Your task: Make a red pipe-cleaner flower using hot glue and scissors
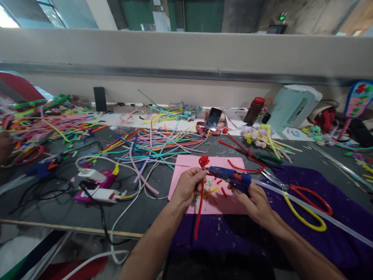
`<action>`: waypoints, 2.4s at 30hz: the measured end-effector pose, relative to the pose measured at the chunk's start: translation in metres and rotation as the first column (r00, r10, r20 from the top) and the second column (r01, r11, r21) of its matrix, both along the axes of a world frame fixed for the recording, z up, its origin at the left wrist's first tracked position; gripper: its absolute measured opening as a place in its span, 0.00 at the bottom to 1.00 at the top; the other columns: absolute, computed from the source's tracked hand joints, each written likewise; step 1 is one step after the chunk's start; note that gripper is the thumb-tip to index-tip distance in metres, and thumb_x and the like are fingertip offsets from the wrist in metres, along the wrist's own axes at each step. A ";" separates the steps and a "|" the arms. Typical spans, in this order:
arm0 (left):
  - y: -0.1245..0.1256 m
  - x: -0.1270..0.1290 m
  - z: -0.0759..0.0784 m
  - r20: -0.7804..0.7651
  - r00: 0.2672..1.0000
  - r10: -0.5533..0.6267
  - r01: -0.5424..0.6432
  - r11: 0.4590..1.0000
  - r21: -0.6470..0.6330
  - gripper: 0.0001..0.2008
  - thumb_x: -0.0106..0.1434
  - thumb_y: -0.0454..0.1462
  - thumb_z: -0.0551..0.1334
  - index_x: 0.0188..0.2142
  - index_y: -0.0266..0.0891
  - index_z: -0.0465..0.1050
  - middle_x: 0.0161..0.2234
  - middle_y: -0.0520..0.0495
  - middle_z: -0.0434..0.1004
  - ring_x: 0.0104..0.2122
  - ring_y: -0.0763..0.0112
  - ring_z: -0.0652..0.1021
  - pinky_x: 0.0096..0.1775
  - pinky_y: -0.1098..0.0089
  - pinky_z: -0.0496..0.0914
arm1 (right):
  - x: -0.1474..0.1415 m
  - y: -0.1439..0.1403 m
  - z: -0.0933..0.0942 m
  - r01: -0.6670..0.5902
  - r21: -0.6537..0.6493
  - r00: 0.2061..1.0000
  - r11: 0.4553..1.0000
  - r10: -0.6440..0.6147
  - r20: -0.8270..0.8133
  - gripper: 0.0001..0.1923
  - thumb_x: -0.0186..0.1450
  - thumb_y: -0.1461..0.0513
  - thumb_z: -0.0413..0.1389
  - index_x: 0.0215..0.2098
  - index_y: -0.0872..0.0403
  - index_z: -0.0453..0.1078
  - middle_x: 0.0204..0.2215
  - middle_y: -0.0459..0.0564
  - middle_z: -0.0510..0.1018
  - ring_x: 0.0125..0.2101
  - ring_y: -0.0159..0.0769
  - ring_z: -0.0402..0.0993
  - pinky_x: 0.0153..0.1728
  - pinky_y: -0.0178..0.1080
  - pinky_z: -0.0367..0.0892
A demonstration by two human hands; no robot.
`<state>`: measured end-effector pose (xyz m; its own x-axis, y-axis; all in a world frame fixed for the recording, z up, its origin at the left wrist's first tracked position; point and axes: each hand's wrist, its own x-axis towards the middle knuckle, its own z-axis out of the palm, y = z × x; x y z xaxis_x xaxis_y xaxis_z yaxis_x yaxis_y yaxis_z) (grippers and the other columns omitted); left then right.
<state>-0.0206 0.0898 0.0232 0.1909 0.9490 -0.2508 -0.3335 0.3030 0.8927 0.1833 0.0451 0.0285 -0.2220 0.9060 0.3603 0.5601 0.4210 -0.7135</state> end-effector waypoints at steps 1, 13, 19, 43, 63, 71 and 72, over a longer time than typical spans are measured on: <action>0.000 0.000 0.000 -0.001 1.000 0.006 -0.006 1.000 -0.005 0.12 0.48 0.41 0.64 0.22 0.34 0.65 0.16 0.55 0.66 0.10 0.87 0.59 0.12 0.81 0.49 | 0.002 0.001 0.000 0.005 -0.017 0.999 1.000 -0.005 -0.034 0.11 0.61 0.59 0.49 0.36 0.54 0.70 0.32 0.50 0.75 0.33 0.37 0.70 0.35 0.38 0.64; -0.002 -0.001 0.004 0.012 0.999 -0.035 0.035 0.999 0.000 0.12 0.51 0.42 0.62 0.21 0.34 0.64 0.13 0.56 0.61 0.10 0.87 0.56 0.13 0.80 0.47 | 0.017 0.068 -0.014 -0.085 -0.457 0.866 0.885 -0.161 -0.473 0.10 0.55 0.57 0.53 0.28 0.57 0.64 0.18 0.43 0.68 0.16 0.26 0.62 0.19 0.31 0.58; -0.002 -0.001 0.006 0.040 0.999 -0.020 0.020 1.000 0.001 0.12 0.50 0.41 0.62 0.21 0.34 0.63 0.14 0.56 0.62 0.10 0.87 0.57 0.13 0.80 0.46 | -0.008 0.089 -0.030 -0.103 -0.521 0.878 0.847 -0.169 -0.448 0.11 0.52 0.58 0.56 0.27 0.59 0.66 0.19 0.46 0.70 0.18 0.28 0.65 0.20 0.31 0.59; -0.005 0.004 0.002 0.035 0.989 -0.145 0.146 0.989 -0.035 0.12 0.51 0.42 0.61 0.21 0.34 0.65 0.15 0.55 0.63 0.11 0.85 0.57 0.15 0.80 0.50 | -0.030 0.041 0.002 -0.187 0.058 0.974 0.981 0.193 -0.118 0.07 0.56 0.63 0.54 0.33 0.54 0.71 0.27 0.48 0.74 0.26 0.30 0.70 0.25 0.32 0.64; -0.005 0.008 0.002 -0.127 0.977 -0.170 0.171 0.985 -0.003 0.13 0.48 0.43 0.63 0.22 0.34 0.69 0.14 0.54 0.64 0.11 0.83 0.59 0.14 0.78 0.51 | -0.008 0.050 0.017 -0.191 0.122 0.974 0.974 0.203 -0.097 0.07 0.59 0.64 0.52 0.34 0.53 0.72 0.29 0.49 0.74 0.33 0.33 0.69 0.34 0.36 0.65; -0.006 0.009 0.004 -0.284 0.912 -0.295 0.299 0.954 -0.028 0.08 0.49 0.38 0.60 0.21 0.33 0.70 0.13 0.53 0.64 0.12 0.82 0.61 0.15 0.78 0.53 | 0.008 0.077 0.025 -0.345 -0.104 0.923 0.933 0.317 -0.217 0.06 0.57 0.64 0.54 0.32 0.55 0.72 0.24 0.46 0.71 0.22 0.27 0.66 0.24 0.31 0.63; -0.006 0.009 0.004 -0.301 0.904 -0.303 0.310 0.950 -0.024 0.08 0.49 0.38 0.59 0.20 0.33 0.70 0.13 0.53 0.64 0.12 0.82 0.62 0.15 0.78 0.54 | 0.008 0.078 0.023 -0.358 -0.144 0.914 0.923 0.316 -0.253 0.06 0.57 0.63 0.55 0.32 0.56 0.72 0.24 0.45 0.70 0.21 0.26 0.65 0.22 0.31 0.62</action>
